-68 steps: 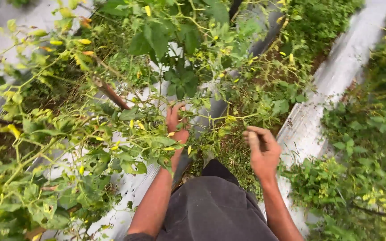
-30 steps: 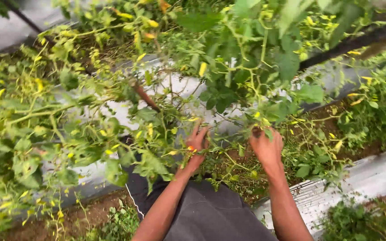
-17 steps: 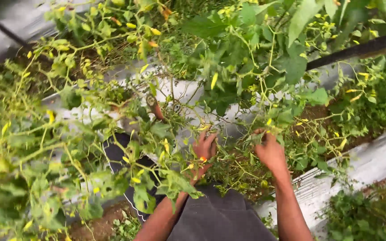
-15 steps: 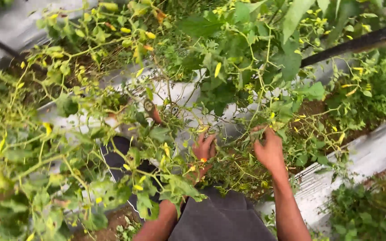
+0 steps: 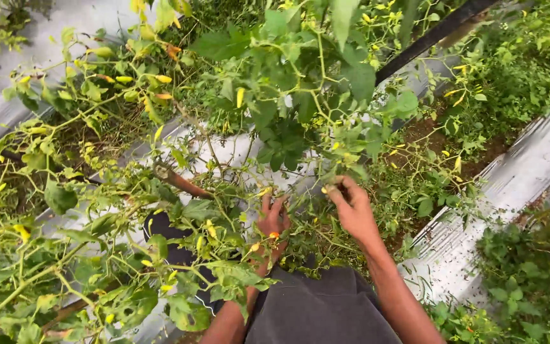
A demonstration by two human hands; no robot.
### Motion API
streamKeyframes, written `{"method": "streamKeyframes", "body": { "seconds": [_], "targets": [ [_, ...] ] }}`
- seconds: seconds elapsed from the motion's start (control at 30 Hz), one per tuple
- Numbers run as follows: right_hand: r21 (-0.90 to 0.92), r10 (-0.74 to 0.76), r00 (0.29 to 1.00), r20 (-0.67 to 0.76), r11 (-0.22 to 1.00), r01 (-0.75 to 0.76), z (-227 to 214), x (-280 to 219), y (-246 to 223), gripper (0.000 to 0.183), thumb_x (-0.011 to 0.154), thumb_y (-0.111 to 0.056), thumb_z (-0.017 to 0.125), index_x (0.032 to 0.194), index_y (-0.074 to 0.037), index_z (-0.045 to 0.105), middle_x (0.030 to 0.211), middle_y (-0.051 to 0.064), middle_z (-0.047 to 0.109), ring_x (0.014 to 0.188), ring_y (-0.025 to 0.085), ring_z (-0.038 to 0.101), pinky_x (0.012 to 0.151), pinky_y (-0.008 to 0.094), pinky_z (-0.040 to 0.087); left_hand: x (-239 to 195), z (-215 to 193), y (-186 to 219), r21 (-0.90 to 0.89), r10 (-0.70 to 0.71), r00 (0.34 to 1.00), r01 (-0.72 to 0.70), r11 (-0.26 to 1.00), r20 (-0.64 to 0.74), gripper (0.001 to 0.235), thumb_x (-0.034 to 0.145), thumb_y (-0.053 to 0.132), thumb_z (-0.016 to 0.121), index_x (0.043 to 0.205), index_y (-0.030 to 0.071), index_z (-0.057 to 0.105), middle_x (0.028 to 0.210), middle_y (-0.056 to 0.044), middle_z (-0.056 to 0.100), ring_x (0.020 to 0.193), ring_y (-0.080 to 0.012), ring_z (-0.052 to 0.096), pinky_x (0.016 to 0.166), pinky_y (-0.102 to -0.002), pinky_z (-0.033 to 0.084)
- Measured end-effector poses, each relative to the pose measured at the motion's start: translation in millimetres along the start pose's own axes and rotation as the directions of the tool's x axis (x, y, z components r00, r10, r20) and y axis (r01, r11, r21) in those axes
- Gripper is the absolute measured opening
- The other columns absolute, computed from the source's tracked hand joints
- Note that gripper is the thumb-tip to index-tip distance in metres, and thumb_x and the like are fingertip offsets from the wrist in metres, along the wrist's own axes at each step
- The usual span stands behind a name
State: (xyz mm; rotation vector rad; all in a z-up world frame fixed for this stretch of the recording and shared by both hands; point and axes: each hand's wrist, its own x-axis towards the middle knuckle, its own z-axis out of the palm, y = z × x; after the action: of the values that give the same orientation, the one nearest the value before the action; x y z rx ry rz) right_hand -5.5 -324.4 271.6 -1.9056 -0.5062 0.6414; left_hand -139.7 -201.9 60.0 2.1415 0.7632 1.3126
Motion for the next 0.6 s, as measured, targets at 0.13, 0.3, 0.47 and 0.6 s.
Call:
{"method": "streamKeyframes", "body": {
  "seconds": [0.13,0.3,0.47,0.6],
  "targets": [
    [0.041,-0.062,0.994,-0.093,0.997,0.066,-20,7,9,0.021,0.104,-0.010,0.060,0.117,0.001,0.071,0.104,0.021,0.068,0.085,0.028,0.067,0.075,0.040,0.058,3,-15,2,-0.006,-0.088,0.980,0.090,0.996,0.179,0.045,0.086,-0.008,0.070,0.122,0.020,0.074,0.136,-0.022,0.064,0.052,-0.0253,0.067,0.049,-0.038,0.056],
    [-0.051,-0.141,0.962,-0.233,0.990,0.133,-36,11,-5,0.022,0.106,-0.006,0.057,0.122,0.004,0.066,0.112,0.024,0.060,0.099,0.035,0.063,0.085,0.047,0.057,-5,10,-26,-0.016,0.017,0.993,-0.016,1.000,0.119,0.040,0.097,-0.009,0.055,0.124,0.012,0.076,0.140,-0.027,0.063,0.041,-0.0106,0.052,0.042,-0.023,0.046],
    [0.040,-0.289,0.847,-0.447,0.939,0.342,-39,13,-39,0.022,0.107,0.003,0.042,0.124,0.006,0.056,0.117,0.021,0.057,0.111,0.033,0.058,0.099,0.045,0.049,95,-20,19,0.266,0.682,0.702,-0.630,0.729,-0.207,0.015,0.105,0.010,0.061,0.116,0.006,0.052,0.109,-0.016,0.070,0.087,-0.0255,0.077,0.055,-0.028,0.064],
    [-0.166,-0.539,0.711,-0.452,0.834,0.526,-41,25,-72,0.015,0.105,0.004,0.051,0.114,0.004,0.063,0.112,0.017,0.058,0.105,0.027,0.059,0.091,0.034,0.052,84,-19,10,0.034,0.479,0.873,-0.478,0.878,-0.095,0.010,0.107,0.008,0.055,0.102,0.009,0.046,0.094,-0.006,0.058,0.075,-0.0133,0.058,0.054,-0.018,0.053]
  ]
}}
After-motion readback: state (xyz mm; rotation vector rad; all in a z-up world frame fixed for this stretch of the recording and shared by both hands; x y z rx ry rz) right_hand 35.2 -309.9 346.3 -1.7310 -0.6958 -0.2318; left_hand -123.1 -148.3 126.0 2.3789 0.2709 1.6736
